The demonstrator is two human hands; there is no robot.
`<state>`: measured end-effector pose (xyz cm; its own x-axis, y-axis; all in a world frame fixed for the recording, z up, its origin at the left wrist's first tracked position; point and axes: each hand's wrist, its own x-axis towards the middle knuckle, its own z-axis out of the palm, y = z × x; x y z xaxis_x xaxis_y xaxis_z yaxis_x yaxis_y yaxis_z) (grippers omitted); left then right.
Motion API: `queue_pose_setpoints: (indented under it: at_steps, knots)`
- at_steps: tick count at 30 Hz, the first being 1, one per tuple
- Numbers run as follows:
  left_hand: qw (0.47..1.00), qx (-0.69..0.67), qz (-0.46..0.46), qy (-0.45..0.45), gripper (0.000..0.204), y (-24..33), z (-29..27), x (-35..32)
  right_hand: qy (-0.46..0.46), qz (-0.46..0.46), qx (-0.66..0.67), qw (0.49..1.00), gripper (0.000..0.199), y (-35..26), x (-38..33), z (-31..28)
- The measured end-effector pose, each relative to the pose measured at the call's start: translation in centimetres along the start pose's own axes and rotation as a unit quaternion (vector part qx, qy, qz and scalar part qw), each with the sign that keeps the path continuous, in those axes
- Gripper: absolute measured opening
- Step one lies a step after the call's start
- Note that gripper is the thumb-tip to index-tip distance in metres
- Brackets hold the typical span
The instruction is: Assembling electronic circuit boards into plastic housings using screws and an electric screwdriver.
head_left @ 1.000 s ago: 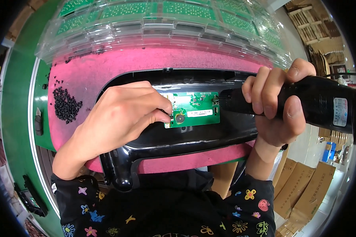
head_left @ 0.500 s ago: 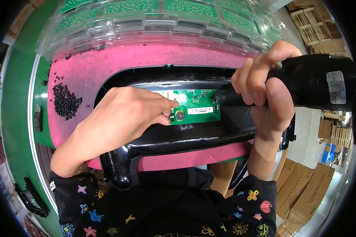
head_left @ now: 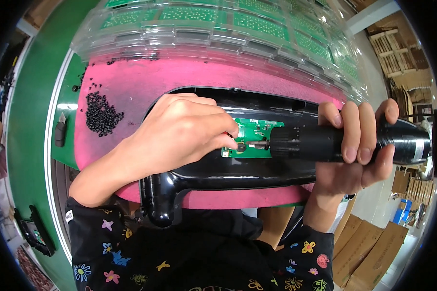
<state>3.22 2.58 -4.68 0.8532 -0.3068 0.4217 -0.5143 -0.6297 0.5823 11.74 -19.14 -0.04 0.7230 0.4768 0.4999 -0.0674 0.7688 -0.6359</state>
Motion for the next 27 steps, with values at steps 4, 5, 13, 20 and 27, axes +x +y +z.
queue_pose_setpoints:
  at_steps: [4, 5, 13, 20, 27]
  knots:
    - [0.999, -0.033, 0.005, 0.015, 0.025, 0.2, 0.1, 0.1, -0.021, 0.017, 0.018, 0.999, 0.035, 0.3, -0.5, 0.3]
    - [0.999, -0.04, 0.005, 0.018, 0.024, 0.2, 0.1, 0.1, -0.026, 0.018, 0.001, 0.999, 0.035, 0.5, -0.5, 0.3]
    - [0.997, -0.078, 0.011, 0.004, 0.025, -0.1, 0.5, 0.1, -0.033, -0.016, -0.033, 0.999, 0.036, 0.7, -0.8, 0.7]
    - [0.996, -0.082, -0.002, -0.029, 0.024, -0.3, 0.1, -0.1, -0.023, -0.033, -0.057, 0.998, 0.037, 1.5, -1.3, 1.3]
    - [0.995, -0.093, -0.015, -0.038, 0.023, -0.1, -0.1, 0.0, -0.034, -0.004, -0.032, 0.999, 0.036, 1.2, -1.1, 0.9]
